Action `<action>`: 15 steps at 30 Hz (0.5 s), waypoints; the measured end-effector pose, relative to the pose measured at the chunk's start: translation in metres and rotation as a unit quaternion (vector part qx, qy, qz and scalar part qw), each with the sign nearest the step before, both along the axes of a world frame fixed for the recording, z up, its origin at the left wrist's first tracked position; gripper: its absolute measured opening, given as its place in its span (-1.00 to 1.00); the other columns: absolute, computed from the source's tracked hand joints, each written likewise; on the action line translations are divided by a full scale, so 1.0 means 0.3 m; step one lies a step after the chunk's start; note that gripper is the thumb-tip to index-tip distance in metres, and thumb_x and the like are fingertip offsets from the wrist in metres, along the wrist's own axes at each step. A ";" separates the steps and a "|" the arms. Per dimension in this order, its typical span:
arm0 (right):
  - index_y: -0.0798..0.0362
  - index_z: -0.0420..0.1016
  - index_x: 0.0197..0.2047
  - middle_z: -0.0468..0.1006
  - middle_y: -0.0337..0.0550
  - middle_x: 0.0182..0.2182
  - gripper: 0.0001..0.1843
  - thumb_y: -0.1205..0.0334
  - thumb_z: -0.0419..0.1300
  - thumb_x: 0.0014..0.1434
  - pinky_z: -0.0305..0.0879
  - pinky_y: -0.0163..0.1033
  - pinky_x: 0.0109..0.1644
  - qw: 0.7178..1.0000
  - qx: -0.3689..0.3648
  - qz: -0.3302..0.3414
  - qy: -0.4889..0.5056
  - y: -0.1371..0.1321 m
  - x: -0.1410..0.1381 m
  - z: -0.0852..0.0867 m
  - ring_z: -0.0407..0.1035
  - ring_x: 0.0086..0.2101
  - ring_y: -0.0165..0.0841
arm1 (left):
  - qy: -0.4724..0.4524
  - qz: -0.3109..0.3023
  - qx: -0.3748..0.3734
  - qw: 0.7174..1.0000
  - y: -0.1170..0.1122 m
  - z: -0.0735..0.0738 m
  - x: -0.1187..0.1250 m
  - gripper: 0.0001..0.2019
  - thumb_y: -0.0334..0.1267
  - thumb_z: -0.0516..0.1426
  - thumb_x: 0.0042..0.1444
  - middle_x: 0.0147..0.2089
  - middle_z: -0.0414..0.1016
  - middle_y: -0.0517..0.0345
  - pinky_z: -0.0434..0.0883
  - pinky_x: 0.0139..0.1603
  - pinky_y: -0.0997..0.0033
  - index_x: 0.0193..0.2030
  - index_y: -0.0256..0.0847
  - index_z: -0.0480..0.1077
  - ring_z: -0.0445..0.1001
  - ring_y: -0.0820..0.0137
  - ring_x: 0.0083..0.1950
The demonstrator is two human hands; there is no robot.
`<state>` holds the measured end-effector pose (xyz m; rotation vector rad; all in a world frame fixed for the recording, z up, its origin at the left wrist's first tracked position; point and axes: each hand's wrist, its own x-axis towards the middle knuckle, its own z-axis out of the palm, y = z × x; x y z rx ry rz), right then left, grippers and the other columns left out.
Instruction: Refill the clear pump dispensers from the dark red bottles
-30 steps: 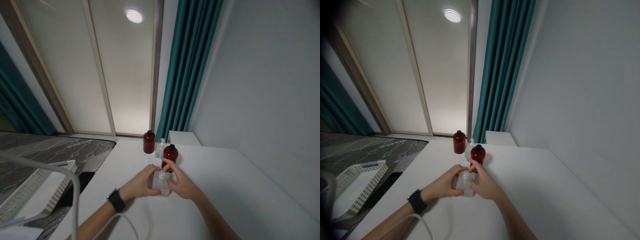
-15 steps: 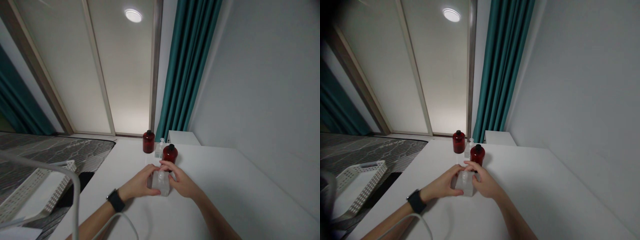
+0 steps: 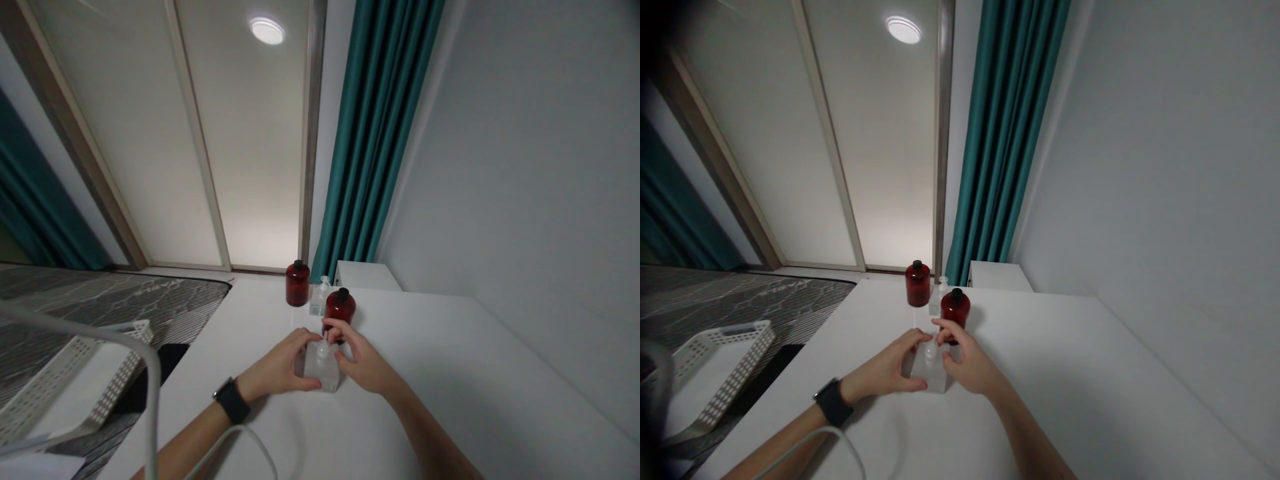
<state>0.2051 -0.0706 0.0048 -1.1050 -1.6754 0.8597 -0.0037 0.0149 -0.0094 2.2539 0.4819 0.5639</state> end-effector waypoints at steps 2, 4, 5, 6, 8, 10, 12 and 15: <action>-0.05 0.18 0.32 0.45 -0.13 -0.05 -0.27 0.54 0.07 0.10 0.13 0.00 0.29 1.000 -0.002 0.017 0.006 0.000 -0.002 0.001 0.35 0.04 -0.29 | 0.000 -0.001 0.002 1.000 0.001 -0.003 -0.001 -0.32 -0.21 0.42 -0.12 0.07 0.41 0.01 0.40 0.07 0.11 0.16 -0.13 0.29 0.42 0.13 0.03; -0.05 0.13 0.35 0.46 -0.13 -0.03 -0.27 0.52 0.07 0.13 0.11 0.01 0.30 0.999 -0.009 0.033 0.007 0.000 -0.004 0.001 0.34 0.06 -0.28 | -0.002 -0.002 0.002 1.000 0.001 -0.002 -0.001 -0.32 -0.21 0.42 -0.10 0.08 0.41 0.01 0.40 0.07 0.12 0.17 -0.13 0.29 0.42 0.13 0.04; -0.05 0.13 0.35 0.45 -0.14 -0.05 -0.27 0.52 0.08 0.13 0.11 0.01 0.30 0.999 -0.011 0.033 0.003 0.000 -0.004 0.000 0.34 0.05 -0.29 | -0.003 -0.002 0.000 1.000 0.000 -0.001 -0.001 -0.32 -0.22 0.42 -0.11 0.08 0.40 0.01 0.39 0.07 0.12 0.17 -0.14 0.29 0.42 0.12 0.04; -0.05 0.14 0.35 0.44 -0.15 -0.07 -0.27 0.51 0.10 0.13 0.13 0.00 0.29 1.000 -0.012 0.026 -0.003 0.000 -0.004 -0.001 0.34 0.03 -0.30 | -0.003 -0.003 -0.001 1.000 -0.001 0.001 -0.001 -0.32 -0.23 0.42 -0.11 0.08 0.40 0.01 0.39 0.08 0.12 0.17 -0.14 0.29 0.42 0.12 0.05; -0.05 0.16 0.34 0.40 -0.17 -0.09 -0.27 0.51 0.13 0.11 0.16 -0.03 0.27 1.000 -0.011 0.006 -0.011 0.001 -0.001 -0.006 0.34 -0.01 -0.31 | -0.003 -0.005 -0.003 1.000 -0.003 0.006 0.000 -0.32 -0.25 0.42 -0.12 0.08 0.40 0.01 0.39 0.09 0.12 0.17 -0.15 0.30 0.41 0.13 0.05; -0.05 0.15 0.35 0.40 -0.15 -0.04 -0.24 0.50 0.14 0.10 0.16 -0.04 0.26 1.000 -0.006 0.006 -0.005 0.002 0.002 -0.010 0.33 0.02 -0.30 | -0.001 -0.005 -0.002 1.000 -0.006 0.009 0.002 -0.32 -0.26 0.42 -0.12 0.07 0.40 0.01 0.39 0.09 0.12 0.16 -0.16 0.31 0.41 0.13 0.05; -0.07 0.11 0.36 0.42 -0.12 0.02 -0.23 0.50 0.14 0.11 0.13 -0.01 0.29 1.000 0.000 0.026 0.004 0.002 0.001 -0.011 0.31 0.09 -0.28 | 0.000 -0.002 -0.002 1.000 -0.007 0.011 0.003 -0.32 -0.28 0.42 -0.13 0.06 0.41 0.01 0.39 0.09 0.12 0.16 -0.16 0.31 0.42 0.13 0.04; -0.06 0.12 0.36 0.46 -0.12 0.00 -0.28 0.46 0.15 0.17 0.07 0.01 0.33 0.999 0.004 0.032 0.002 0.000 -0.009 -0.008 0.31 0.10 -0.28 | 0.000 -0.001 -0.001 1.000 -0.006 0.013 0.004 -0.32 -0.26 0.43 -0.13 0.06 0.41 0.01 0.39 0.08 0.12 0.15 -0.16 0.31 0.42 0.13 0.04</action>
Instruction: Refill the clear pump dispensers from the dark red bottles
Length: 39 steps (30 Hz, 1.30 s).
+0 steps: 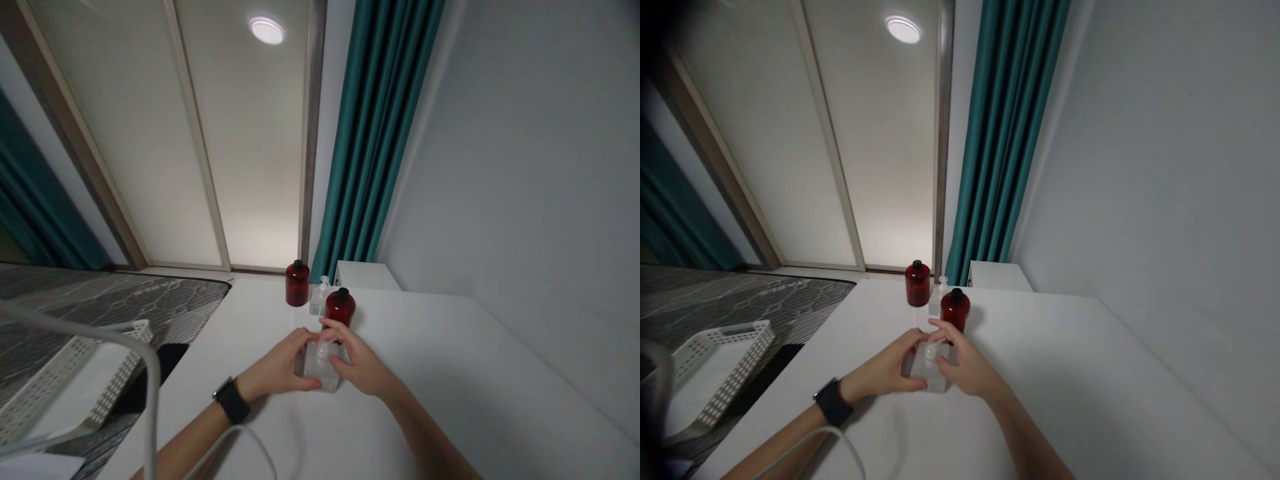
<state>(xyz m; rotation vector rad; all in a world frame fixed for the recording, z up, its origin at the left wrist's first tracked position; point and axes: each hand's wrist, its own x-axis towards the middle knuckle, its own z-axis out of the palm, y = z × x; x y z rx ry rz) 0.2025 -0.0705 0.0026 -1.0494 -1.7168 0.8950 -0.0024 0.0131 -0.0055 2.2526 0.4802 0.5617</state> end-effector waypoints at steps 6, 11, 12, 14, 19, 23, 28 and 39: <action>-0.04 0.27 0.28 0.41 -0.13 -0.05 -0.37 0.39 0.21 0.14 0.19 0.00 0.26 0.998 0.017 -0.048 -0.047 -0.008 -0.013 0.018 0.34 0.01 -0.26 | -0.001 -0.003 0.010 1.000 0.005 -0.006 -0.004 -0.30 -0.23 0.43 -0.12 0.08 0.40 0.00 0.40 0.08 0.10 0.17 -0.14 0.29 0.43 0.12 0.05; -0.03 0.22 0.30 0.49 -0.11 0.00 -0.40 0.39 0.16 0.21 0.11 0.03 0.32 0.999 0.006 -0.021 -0.040 -0.014 -0.006 0.032 0.34 0.09 -0.24 | 0.003 0.000 0.010 1.000 0.008 -0.016 -0.004 -0.32 -0.24 0.42 -0.12 0.08 0.41 0.01 0.41 0.09 0.10 0.16 -0.13 0.30 0.43 0.12 0.05; -0.03 0.23 0.30 0.49 -0.11 -0.03 -0.41 0.39 0.16 0.21 0.11 0.03 0.32 0.999 0.008 -0.025 -0.045 -0.015 -0.008 0.033 0.35 0.08 -0.24 | 0.004 0.003 0.010 1.000 0.008 -0.017 -0.004 -0.32 -0.23 0.42 -0.12 0.08 0.41 0.01 0.41 0.09 0.10 0.15 -0.14 0.30 0.43 0.12 0.05; -0.03 0.25 0.29 0.46 -0.11 -0.05 -0.42 0.36 0.17 0.22 0.16 0.03 0.29 0.997 0.016 -0.038 -0.068 -0.017 -0.014 0.036 0.34 0.05 -0.23 | 0.002 0.008 0.012 1.000 0.007 -0.020 -0.003 -0.31 -0.23 0.42 -0.13 0.09 0.40 0.00 0.41 0.09 0.09 0.16 -0.14 0.29 0.43 0.12 0.05; -0.02 0.35 0.22 0.44 -0.06 -0.02 -0.55 0.31 0.15 0.27 0.23 0.00 0.22 0.993 0.035 -0.034 -0.108 -0.023 -0.024 0.051 0.31 0.04 -0.20 | -0.006 0.007 0.015 1.000 0.008 -0.021 -0.002 -0.29 -0.22 0.42 -0.13 0.05 0.39 0.04 0.41 0.04 0.15 0.18 -0.13 0.26 0.42 0.16 0.02; -0.04 0.39 0.20 0.47 -0.07 0.03 -0.59 0.32 0.13 0.29 0.22 -0.02 0.24 0.994 0.031 -0.007 -0.101 -0.023 -0.017 0.056 0.32 0.07 -0.21 | 0.007 0.012 0.007 1.000 0.006 -0.017 -0.001 -0.40 -0.15 0.41 -0.11 -0.05 0.40 0.08 0.40 -0.04 0.21 0.05 -0.19 0.32 0.41 0.20 -0.07; -0.06 0.36 0.24 0.48 -0.07 0.04 -0.55 0.32 0.15 0.29 0.21 -0.02 0.23 0.994 0.036 -0.014 -0.105 -0.021 -0.018 0.047 0.31 0.07 -0.20 | 0.004 0.019 0.000 1.000 0.000 -0.019 0.001 -0.38 -0.21 0.41 -0.13 -0.03 0.38 0.09 0.39 -0.01 0.21 0.08 -0.16 0.28 0.40 0.19 -0.04; -0.05 0.41 0.18 0.50 -0.09 -0.05 -0.58 0.38 0.15 0.27 0.26 -0.05 0.14 0.990 0.041 -0.053 -0.125 -0.023 -0.042 0.045 0.31 0.00 -0.19 | 0.001 0.042 0.012 0.999 -0.010 -0.030 0.009 -0.44 -0.12 0.38 -0.06 -0.05 0.36 0.07 0.39 -0.02 0.19 0.02 -0.20 0.27 0.39 0.19 -0.07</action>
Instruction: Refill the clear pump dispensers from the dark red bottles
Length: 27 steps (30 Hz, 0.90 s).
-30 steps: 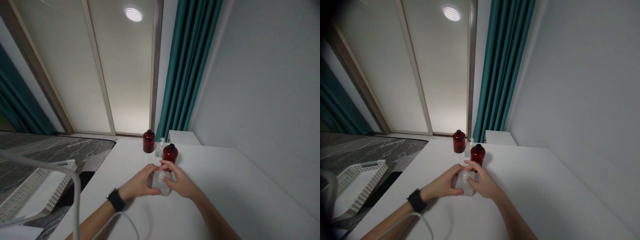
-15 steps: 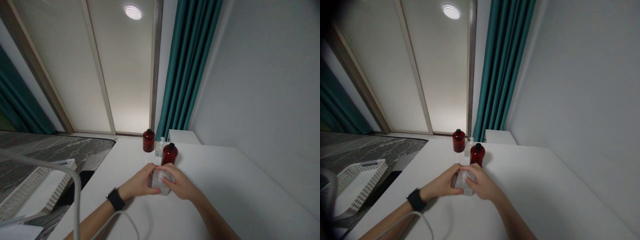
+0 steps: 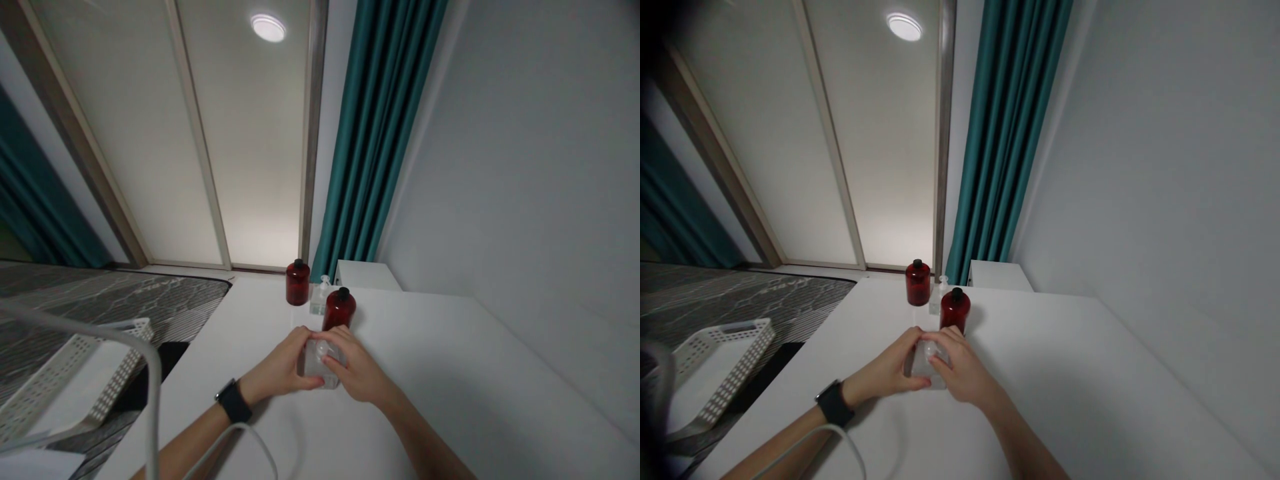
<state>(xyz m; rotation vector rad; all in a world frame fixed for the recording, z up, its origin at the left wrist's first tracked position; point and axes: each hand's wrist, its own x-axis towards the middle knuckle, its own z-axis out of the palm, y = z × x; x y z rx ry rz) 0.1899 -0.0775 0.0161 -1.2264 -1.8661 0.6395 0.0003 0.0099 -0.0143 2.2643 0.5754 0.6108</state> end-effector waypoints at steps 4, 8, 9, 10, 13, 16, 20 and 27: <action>-0.07 0.38 0.22 0.51 -0.10 0.01 -0.55 0.37 0.14 0.28 0.22 -0.04 0.20 1.000 -0.007 0.024 0.007 0.000 0.035 0.024 0.32 0.05 -0.20 | -0.037 -0.063 -0.029 0.997 0.016 0.012 -0.022 -0.35 0.10 0.26 0.11 0.08 0.38 -0.04 0.37 0.10 0.12 0.22 -0.19 0.22 0.38 0.12 0.06; -0.04 0.41 0.16 0.50 -0.09 0.05 -0.59 0.37 0.16 0.25 0.19 -0.04 0.24 0.999 -0.026 0.018 0.003 -0.007 0.104 0.057 0.34 0.09 -0.20 | -0.094 0.004 -0.037 0.995 0.036 0.047 -0.028 -0.56 -0.01 -0.02 0.38 0.05 0.41 -0.03 0.36 0.12 0.15 0.28 -0.17 0.19 0.41 0.19 0.06; -0.04 0.43 0.13 0.49 -0.09 0.05 -0.61 0.37 0.17 0.24 0.19 -0.04 0.24 0.999 -0.032 0.014 0.001 -0.010 0.123 0.065 0.34 0.09 -0.20 | -0.099 0.041 -0.022 0.994 0.040 0.058 -0.022 -0.61 -0.06 0.00 0.37 0.02 0.42 -0.01 0.37 0.10 0.15 0.24 -0.17 0.22 0.42 0.21 0.03; -0.04 0.45 0.11 0.49 -0.09 0.05 -0.62 0.37 0.18 0.23 0.19 -0.04 0.24 0.999 -0.039 0.009 -0.003 -0.013 0.142 0.072 0.35 0.08 -0.19 | -0.101 0.069 0.001 0.992 0.044 0.069 -0.011 -0.65 -0.11 0.03 0.35 0.00 0.43 0.00 0.39 0.07 0.16 0.21 -0.16 0.25 0.42 0.22 0.01; -0.04 0.48 0.04 0.51 -0.11 -0.01 -0.66 0.38 0.19 0.19 0.21 -0.06 0.20 0.998 -0.054 -0.001 -0.022 -0.020 0.191 0.086 0.38 0.03 -0.20 | -0.096 0.094 0.090 0.987 0.052 0.108 0.039 -0.66 -0.24 0.10 0.28 0.01 0.42 0.00 0.41 0.05 0.14 0.18 -0.13 0.27 0.42 0.20 0.01; -0.03 0.49 0.00 0.51 -0.13 -0.07 -0.69 0.36 0.18 0.18 0.23 -0.07 0.16 0.997 -0.066 -0.009 -0.040 -0.025 0.230 0.087 0.38 -0.01 -0.20 | -0.082 0.088 0.157 0.980 0.058 0.153 0.107 -0.53 -0.29 0.16 0.21 0.10 0.39 -0.05 0.40 0.15 0.07 0.26 -0.13 0.21 0.39 0.14 0.11; -0.02 0.48 -0.04 0.50 -0.12 -0.09 -0.74 0.32 0.16 0.19 0.24 -0.05 0.13 0.996 -0.066 -0.032 -0.046 -0.025 0.267 0.079 0.38 -0.03 -0.17 | -0.047 0.122 0.214 0.968 0.057 0.193 0.201 -0.37 -0.20 0.30 0.09 0.18 0.36 -0.12 0.34 0.25 -0.05 0.27 -0.17 0.19 0.33 0.03 0.20; -0.01 0.47 -0.08 0.51 -0.11 -0.14 -0.74 0.34 0.14 0.14 0.23 -0.03 0.12 0.995 -0.052 -0.070 -0.037 -0.012 0.295 0.054 0.37 -0.04 -0.16 | 0.004 0.180 0.254 0.950 0.051 0.157 0.285 -0.28 -0.16 0.37 -0.02 0.14 0.39 -0.15 0.37 0.18 -0.11 0.25 -0.20 0.19 0.34 -0.05 0.16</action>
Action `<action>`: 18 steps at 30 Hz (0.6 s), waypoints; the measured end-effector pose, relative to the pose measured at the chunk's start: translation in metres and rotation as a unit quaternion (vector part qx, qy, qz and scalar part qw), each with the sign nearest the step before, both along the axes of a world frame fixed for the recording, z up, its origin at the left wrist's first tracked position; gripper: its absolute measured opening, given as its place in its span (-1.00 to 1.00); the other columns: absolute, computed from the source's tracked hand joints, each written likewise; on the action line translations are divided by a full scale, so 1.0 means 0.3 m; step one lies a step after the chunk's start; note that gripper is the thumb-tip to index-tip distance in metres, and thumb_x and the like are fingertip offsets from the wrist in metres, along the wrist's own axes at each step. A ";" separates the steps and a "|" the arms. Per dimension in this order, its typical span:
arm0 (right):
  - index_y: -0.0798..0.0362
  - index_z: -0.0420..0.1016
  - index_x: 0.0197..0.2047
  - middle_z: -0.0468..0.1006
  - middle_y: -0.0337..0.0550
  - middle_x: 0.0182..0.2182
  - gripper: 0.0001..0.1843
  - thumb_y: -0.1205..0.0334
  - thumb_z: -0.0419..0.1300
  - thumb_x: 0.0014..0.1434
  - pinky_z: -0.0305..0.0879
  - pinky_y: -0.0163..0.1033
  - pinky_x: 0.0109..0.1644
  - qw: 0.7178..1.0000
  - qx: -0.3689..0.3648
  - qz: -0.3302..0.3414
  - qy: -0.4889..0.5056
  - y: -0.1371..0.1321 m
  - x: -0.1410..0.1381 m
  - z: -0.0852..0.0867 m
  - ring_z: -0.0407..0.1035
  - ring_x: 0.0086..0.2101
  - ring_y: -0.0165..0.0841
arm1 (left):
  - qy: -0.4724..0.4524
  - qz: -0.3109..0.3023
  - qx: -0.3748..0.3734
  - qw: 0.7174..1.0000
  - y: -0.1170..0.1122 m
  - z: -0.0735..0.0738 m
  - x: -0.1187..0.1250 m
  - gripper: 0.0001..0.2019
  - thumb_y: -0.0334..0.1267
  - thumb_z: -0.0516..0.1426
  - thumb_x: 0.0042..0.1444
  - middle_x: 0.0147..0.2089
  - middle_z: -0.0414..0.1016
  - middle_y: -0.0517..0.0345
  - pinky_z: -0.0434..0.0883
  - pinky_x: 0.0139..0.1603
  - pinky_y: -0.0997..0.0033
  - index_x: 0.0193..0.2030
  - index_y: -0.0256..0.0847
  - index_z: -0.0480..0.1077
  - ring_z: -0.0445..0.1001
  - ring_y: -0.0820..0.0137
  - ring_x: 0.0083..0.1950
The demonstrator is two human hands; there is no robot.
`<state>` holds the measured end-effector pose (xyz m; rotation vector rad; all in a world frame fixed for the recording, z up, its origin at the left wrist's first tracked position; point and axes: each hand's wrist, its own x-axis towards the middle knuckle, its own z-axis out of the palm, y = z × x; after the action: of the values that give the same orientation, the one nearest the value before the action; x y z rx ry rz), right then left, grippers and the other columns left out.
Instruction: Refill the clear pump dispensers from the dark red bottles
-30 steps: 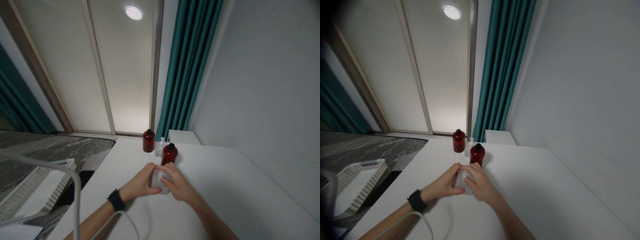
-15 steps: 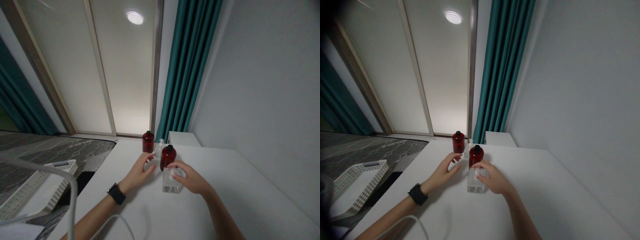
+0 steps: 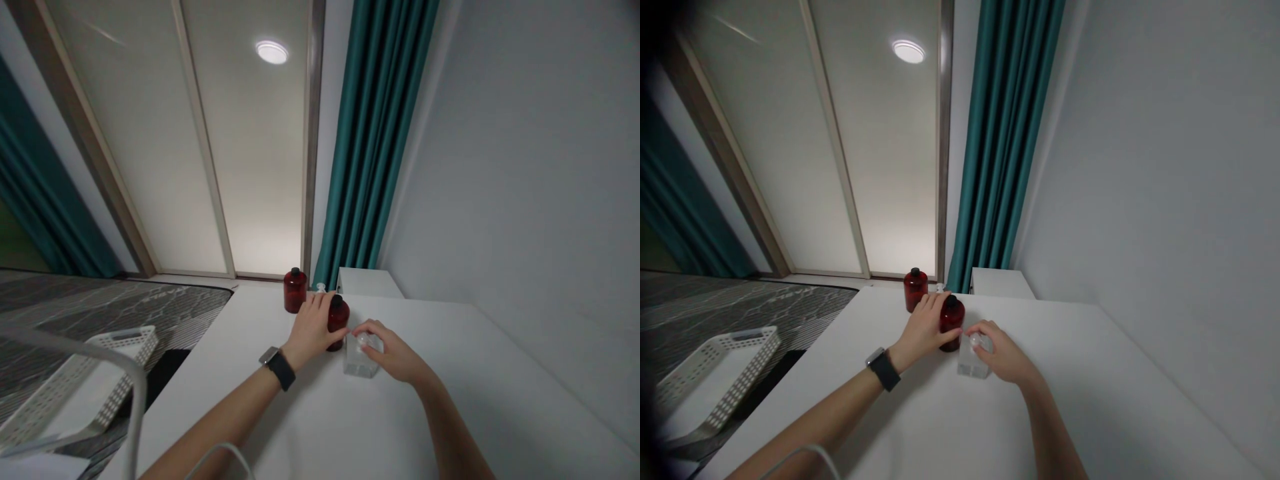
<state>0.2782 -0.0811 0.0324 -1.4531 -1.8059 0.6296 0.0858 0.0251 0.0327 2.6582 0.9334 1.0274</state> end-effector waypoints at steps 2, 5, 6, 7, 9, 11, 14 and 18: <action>0.00 0.47 -0.08 0.51 -0.11 -0.14 -0.73 0.35 0.13 0.13 0.23 -0.03 0.13 1.000 0.007 -0.006 0.002 0.004 0.001 -0.006 0.38 -0.04 -0.16 | -0.008 0.013 -0.008 1.000 0.000 -0.013 0.005 -0.29 -0.21 0.36 -0.01 0.15 0.37 -0.13 0.37 0.17 -0.12 0.26 -0.18 0.18 0.35 -0.05 0.16; 0.00 0.46 -0.08 0.50 -0.11 -0.14 -0.73 0.35 0.11 0.13 0.24 -0.04 0.12 1.000 0.016 -0.023 0.001 0.011 -0.001 -0.018 0.38 -0.05 -0.17 | -0.033 0.001 -0.031 0.999 -0.001 -0.022 0.000 -0.27 -0.29 0.34 -0.01 0.16 0.33 -0.09 0.37 0.19 -0.12 0.28 -0.14 0.16 0.35 -0.01 0.16; 0.00 0.45 -0.08 0.50 -0.10 -0.14 -0.73 0.35 0.10 0.13 0.24 -0.03 0.11 0.999 0.021 -0.029 0.000 0.014 -0.003 -0.023 0.38 -0.06 -0.17 | -0.045 -0.010 -0.038 0.998 -0.003 -0.023 -0.007 -0.27 -0.30 0.34 -0.02 0.15 0.33 -0.08 0.37 0.21 -0.11 0.28 -0.13 0.15 0.34 0.00 0.17; 0.00 0.45 -0.08 0.50 -0.10 -0.14 -0.73 0.34 0.10 0.14 0.25 -0.03 0.11 0.999 0.028 -0.034 -0.002 0.017 -0.004 -0.028 0.38 -0.06 -0.17 | -0.056 -0.020 -0.044 0.997 -0.005 -0.023 -0.015 -0.26 -0.32 0.34 -0.03 0.14 0.32 -0.07 0.36 0.23 -0.10 0.29 -0.13 0.16 0.33 0.01 0.18; 0.00 0.45 -0.08 0.49 -0.10 -0.15 -0.75 0.33 0.08 0.16 0.25 -0.02 0.10 0.998 0.043 -0.045 -0.006 0.023 -0.008 -0.040 0.37 -0.06 -0.17 | -0.075 -0.031 -0.055 0.995 -0.009 -0.021 -0.040 -0.26 -0.34 0.34 -0.04 0.14 0.30 -0.05 0.34 0.26 -0.08 0.29 -0.12 0.16 0.31 0.02 0.20; 0.00 0.44 -0.09 0.49 -0.11 -0.16 -0.75 0.33 0.07 0.17 0.26 -0.02 0.10 0.997 0.056 -0.053 -0.011 0.028 -0.012 -0.049 0.37 -0.07 -0.17 | -0.086 -0.035 -0.063 0.994 -0.012 -0.019 -0.073 -0.27 -0.35 0.34 -0.04 0.14 0.28 -0.05 0.33 0.29 -0.07 0.28 -0.13 0.17 0.30 0.03 0.22; 0.00 0.44 -0.08 0.50 -0.11 -0.16 -0.74 0.34 0.07 0.17 0.27 -0.02 0.09 0.996 0.066 -0.058 -0.021 0.032 -0.017 -0.058 0.37 -0.07 -0.17 | -0.092 -0.037 -0.070 0.993 -0.010 -0.014 -0.126 -0.31 -0.37 0.32 -0.02 0.14 0.27 -0.03 0.33 0.30 -0.05 0.25 -0.12 0.18 0.31 0.06 0.22; -0.01 0.43 -0.07 0.50 -0.10 -0.15 -0.73 0.35 0.06 0.18 0.25 0.00 0.10 0.995 0.074 -0.059 -0.031 0.037 -0.026 -0.063 0.36 -0.06 -0.16 | -0.095 -0.025 -0.060 0.993 0.004 -0.006 -0.185 -0.36 -0.39 0.30 -0.01 0.16 0.27 -0.02 0.33 0.29 -0.08 0.21 -0.09 0.20 0.30 0.06 0.21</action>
<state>0.2706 -0.0701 0.0134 -1.4810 -1.7598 0.3868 0.0302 0.0262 0.0309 2.4237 0.8576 1.1496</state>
